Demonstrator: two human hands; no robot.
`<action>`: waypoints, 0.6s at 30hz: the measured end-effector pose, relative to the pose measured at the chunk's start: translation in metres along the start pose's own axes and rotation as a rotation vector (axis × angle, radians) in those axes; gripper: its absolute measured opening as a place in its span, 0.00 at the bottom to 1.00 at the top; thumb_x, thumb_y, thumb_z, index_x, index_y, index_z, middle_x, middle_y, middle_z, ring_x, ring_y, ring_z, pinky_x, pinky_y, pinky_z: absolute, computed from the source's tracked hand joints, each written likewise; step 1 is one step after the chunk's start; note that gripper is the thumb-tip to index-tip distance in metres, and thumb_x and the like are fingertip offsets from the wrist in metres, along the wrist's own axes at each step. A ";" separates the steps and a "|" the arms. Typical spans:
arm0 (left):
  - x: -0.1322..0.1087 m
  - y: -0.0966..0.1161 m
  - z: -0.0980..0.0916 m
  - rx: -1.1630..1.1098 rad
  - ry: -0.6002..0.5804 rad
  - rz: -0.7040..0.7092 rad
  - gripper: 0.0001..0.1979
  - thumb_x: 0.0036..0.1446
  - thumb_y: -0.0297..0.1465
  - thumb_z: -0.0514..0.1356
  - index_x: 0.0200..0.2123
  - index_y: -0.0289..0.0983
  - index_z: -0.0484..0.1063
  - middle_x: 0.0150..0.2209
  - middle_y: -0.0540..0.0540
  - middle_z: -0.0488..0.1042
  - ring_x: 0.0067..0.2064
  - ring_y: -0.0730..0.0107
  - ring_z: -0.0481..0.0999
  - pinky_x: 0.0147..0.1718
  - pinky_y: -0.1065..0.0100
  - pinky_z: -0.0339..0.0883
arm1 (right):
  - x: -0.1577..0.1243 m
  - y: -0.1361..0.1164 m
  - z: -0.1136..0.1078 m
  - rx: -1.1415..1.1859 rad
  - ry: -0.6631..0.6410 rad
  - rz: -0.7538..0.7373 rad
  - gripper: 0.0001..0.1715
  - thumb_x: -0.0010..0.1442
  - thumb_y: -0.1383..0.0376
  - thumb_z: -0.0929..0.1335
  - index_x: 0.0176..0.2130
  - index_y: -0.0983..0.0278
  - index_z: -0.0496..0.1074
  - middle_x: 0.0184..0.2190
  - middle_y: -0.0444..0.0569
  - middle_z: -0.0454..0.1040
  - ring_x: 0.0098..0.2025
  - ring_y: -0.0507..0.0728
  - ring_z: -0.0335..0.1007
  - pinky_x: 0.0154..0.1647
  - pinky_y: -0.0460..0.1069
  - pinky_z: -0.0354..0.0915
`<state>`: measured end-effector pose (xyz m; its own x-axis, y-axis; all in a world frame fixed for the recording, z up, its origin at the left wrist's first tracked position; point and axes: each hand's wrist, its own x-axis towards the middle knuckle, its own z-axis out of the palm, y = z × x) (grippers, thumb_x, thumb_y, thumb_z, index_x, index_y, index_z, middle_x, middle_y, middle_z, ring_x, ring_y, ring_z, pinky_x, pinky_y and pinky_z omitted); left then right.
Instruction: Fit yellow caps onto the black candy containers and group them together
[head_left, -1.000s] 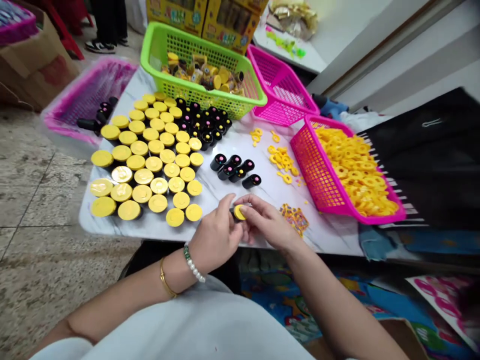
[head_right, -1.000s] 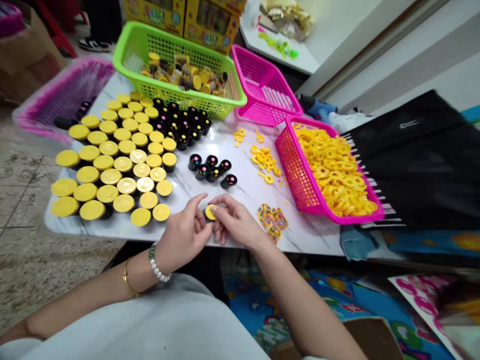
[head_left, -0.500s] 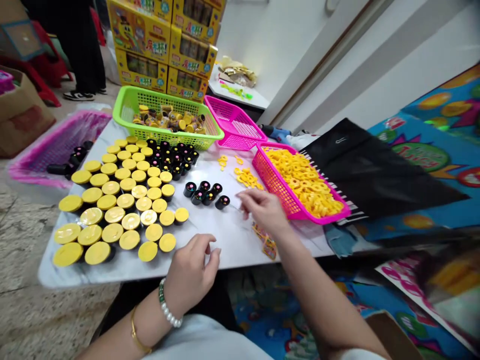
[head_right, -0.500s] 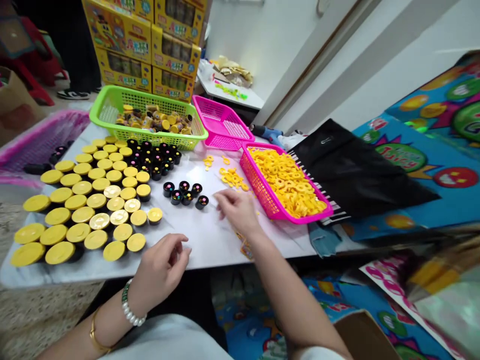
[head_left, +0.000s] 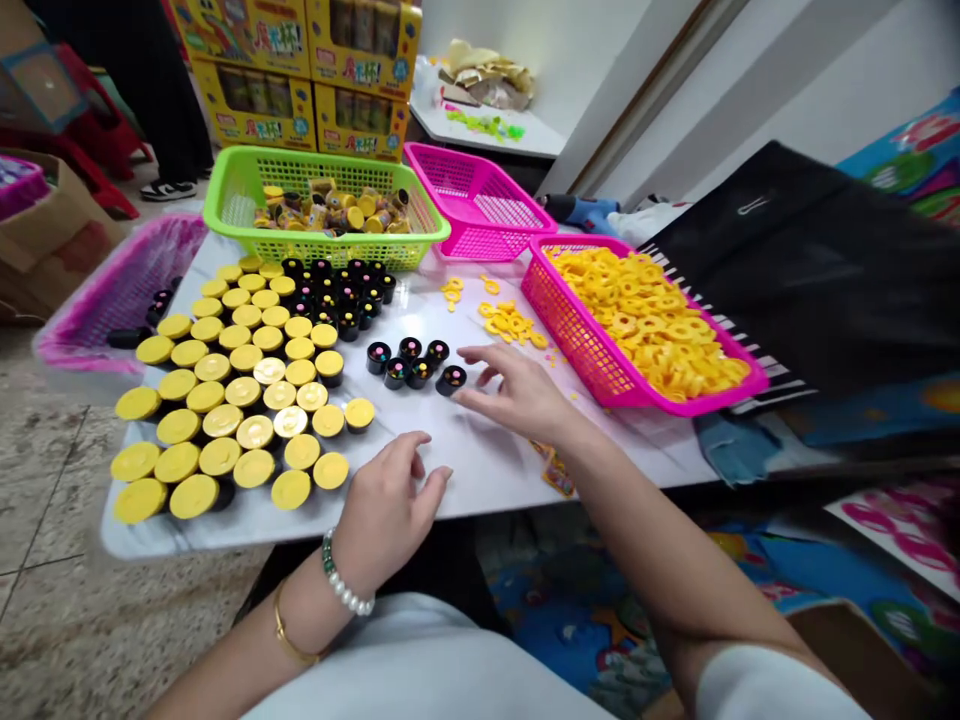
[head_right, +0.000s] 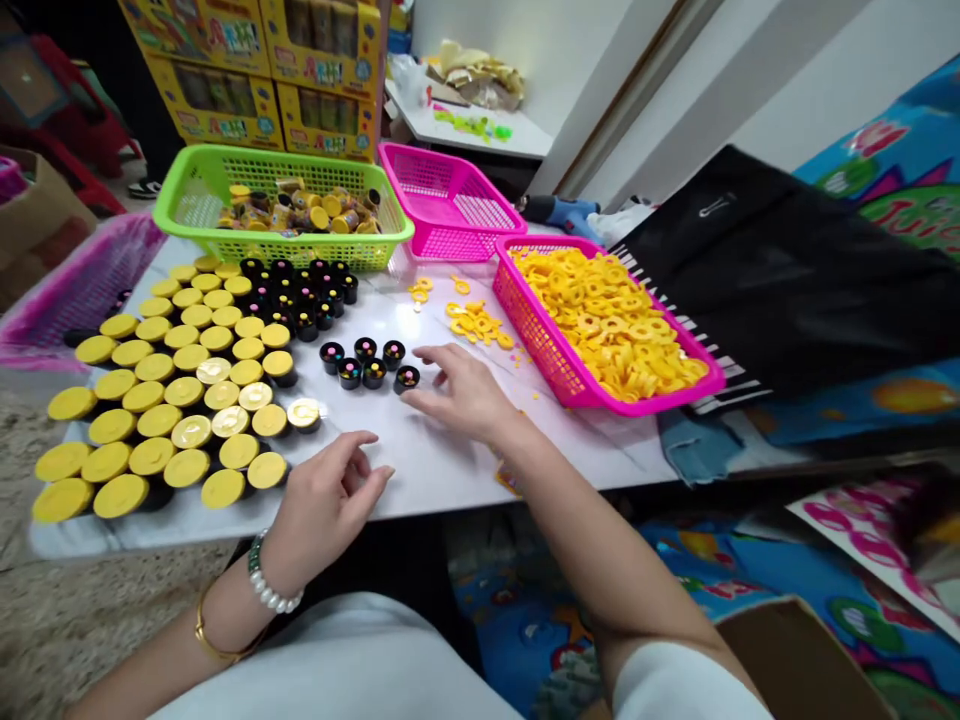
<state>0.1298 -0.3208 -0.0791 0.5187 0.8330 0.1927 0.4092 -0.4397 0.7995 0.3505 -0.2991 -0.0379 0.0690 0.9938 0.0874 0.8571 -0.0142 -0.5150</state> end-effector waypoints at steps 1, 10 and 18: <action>0.000 0.000 0.000 0.007 0.025 0.001 0.14 0.61 0.32 0.60 0.49 0.37 0.66 0.32 0.50 0.72 0.26 0.73 0.71 0.30 0.70 0.68 | 0.000 -0.006 0.002 0.052 -0.015 -0.011 0.24 0.54 0.60 0.72 0.50 0.62 0.72 0.45 0.50 0.76 0.35 0.55 0.73 0.42 0.51 0.68; 0.004 -0.002 0.003 0.060 0.105 0.049 0.15 0.60 0.26 0.58 0.51 0.38 0.67 0.45 0.42 0.69 0.43 0.62 0.74 0.41 0.61 0.73 | -0.042 -0.042 0.006 0.288 -0.232 -0.038 0.15 0.61 0.57 0.69 0.46 0.60 0.76 0.39 0.46 0.80 0.34 0.53 0.75 0.37 0.47 0.68; 0.002 -0.003 0.002 0.052 0.109 0.021 0.21 0.56 0.25 0.63 0.53 0.36 0.65 0.44 0.42 0.71 0.41 0.63 0.75 0.44 0.60 0.73 | 0.008 0.044 -0.024 -0.511 -0.093 0.254 0.17 0.57 0.66 0.68 0.45 0.69 0.78 0.46 0.60 0.76 0.44 0.62 0.73 0.48 0.54 0.65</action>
<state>0.1311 -0.3189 -0.0819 0.4443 0.8535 0.2723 0.4391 -0.4724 0.7643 0.4004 -0.2949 -0.0395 0.2794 0.9574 -0.0728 0.9589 -0.2822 -0.0308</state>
